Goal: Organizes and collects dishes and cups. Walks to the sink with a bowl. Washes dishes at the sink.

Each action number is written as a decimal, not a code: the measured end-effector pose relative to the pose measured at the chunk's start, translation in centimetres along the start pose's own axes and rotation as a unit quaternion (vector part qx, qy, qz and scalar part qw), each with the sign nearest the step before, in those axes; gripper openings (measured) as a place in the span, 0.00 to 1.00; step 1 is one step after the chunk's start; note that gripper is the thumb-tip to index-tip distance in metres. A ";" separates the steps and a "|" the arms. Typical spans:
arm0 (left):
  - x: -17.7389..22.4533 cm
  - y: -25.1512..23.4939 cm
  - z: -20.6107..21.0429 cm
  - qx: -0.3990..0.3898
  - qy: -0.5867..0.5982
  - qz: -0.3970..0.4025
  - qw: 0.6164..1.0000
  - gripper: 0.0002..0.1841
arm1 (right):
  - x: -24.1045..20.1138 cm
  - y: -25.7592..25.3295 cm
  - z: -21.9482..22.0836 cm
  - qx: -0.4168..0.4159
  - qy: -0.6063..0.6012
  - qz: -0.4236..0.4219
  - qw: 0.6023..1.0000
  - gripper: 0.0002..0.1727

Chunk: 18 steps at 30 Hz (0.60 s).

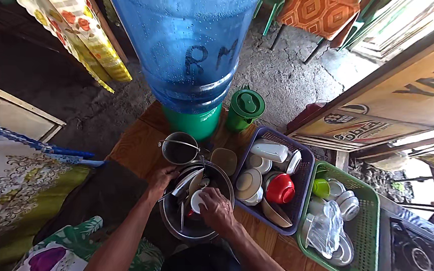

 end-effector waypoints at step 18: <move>0.0 0.5 0.0 -0.003 0.013 0.002 1.000 0.09 | -0.3 -2.4 -4.0 0.180 0.076 -0.254 0.947 0.14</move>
Point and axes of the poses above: each hand's wrist, its own y-axis away from the middle knuckle, its own z-axis out of the palm, x = y × z, the point moved 2 cm from there along -y, towards the middle knuckle, and after that the axes turned 12 degrees about x, right-handed, at the moved point
